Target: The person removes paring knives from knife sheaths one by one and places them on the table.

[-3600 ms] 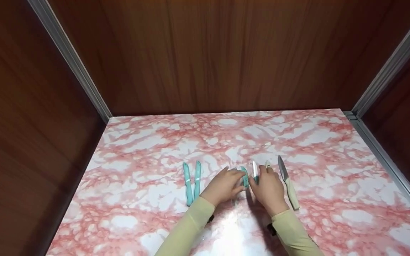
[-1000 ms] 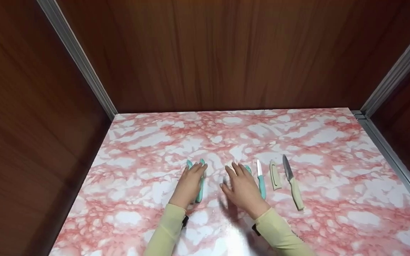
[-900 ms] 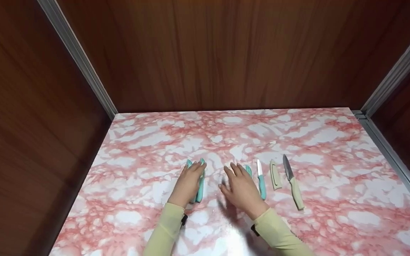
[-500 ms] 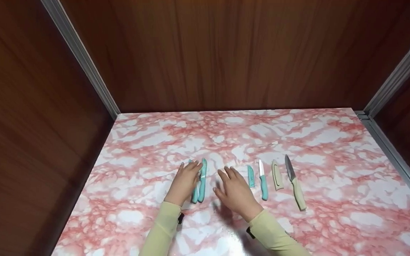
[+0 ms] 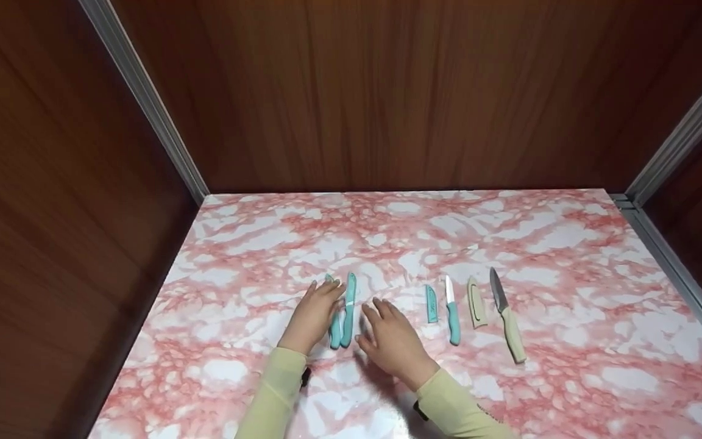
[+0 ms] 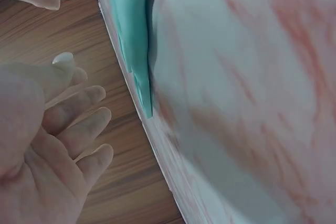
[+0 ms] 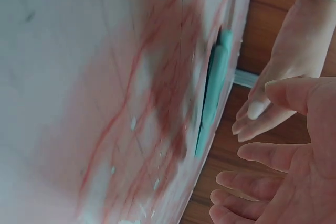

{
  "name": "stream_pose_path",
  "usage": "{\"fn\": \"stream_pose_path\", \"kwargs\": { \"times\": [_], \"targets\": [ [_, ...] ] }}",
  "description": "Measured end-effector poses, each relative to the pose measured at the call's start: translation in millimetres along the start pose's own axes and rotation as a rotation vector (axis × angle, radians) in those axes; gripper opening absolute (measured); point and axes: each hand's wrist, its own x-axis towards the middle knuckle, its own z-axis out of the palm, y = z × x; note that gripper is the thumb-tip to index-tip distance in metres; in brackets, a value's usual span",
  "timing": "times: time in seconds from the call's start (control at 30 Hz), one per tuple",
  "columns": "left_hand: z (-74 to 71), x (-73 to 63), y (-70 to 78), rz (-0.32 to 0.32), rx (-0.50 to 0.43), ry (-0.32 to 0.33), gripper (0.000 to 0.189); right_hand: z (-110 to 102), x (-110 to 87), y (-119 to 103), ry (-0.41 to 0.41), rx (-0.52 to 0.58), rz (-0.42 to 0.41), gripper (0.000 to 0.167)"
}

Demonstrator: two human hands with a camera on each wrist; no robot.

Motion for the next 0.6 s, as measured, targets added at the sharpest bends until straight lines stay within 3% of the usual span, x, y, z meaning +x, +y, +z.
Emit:
{"fn": "stream_pose_path", "kwargs": {
  "times": [0.2, 0.4, 0.6],
  "targets": [
    [-0.3, -2.3, 2.0, -0.039, -0.039, -0.063, 0.038, 7, -0.9, -12, -0.050, 0.034, -0.041, 0.057],
    [3.6, 0.1, 3.5, -0.004, -0.003, -0.087, 0.035, 18, -3.5, -15, -0.138, 0.068, -0.078, 0.059],
    [9.0, 1.8, 5.2, 0.034, 0.020, -0.071, 0.037, 23, -4.4, -18, -0.158, 0.053, -0.099, 0.058]
  ]
}}
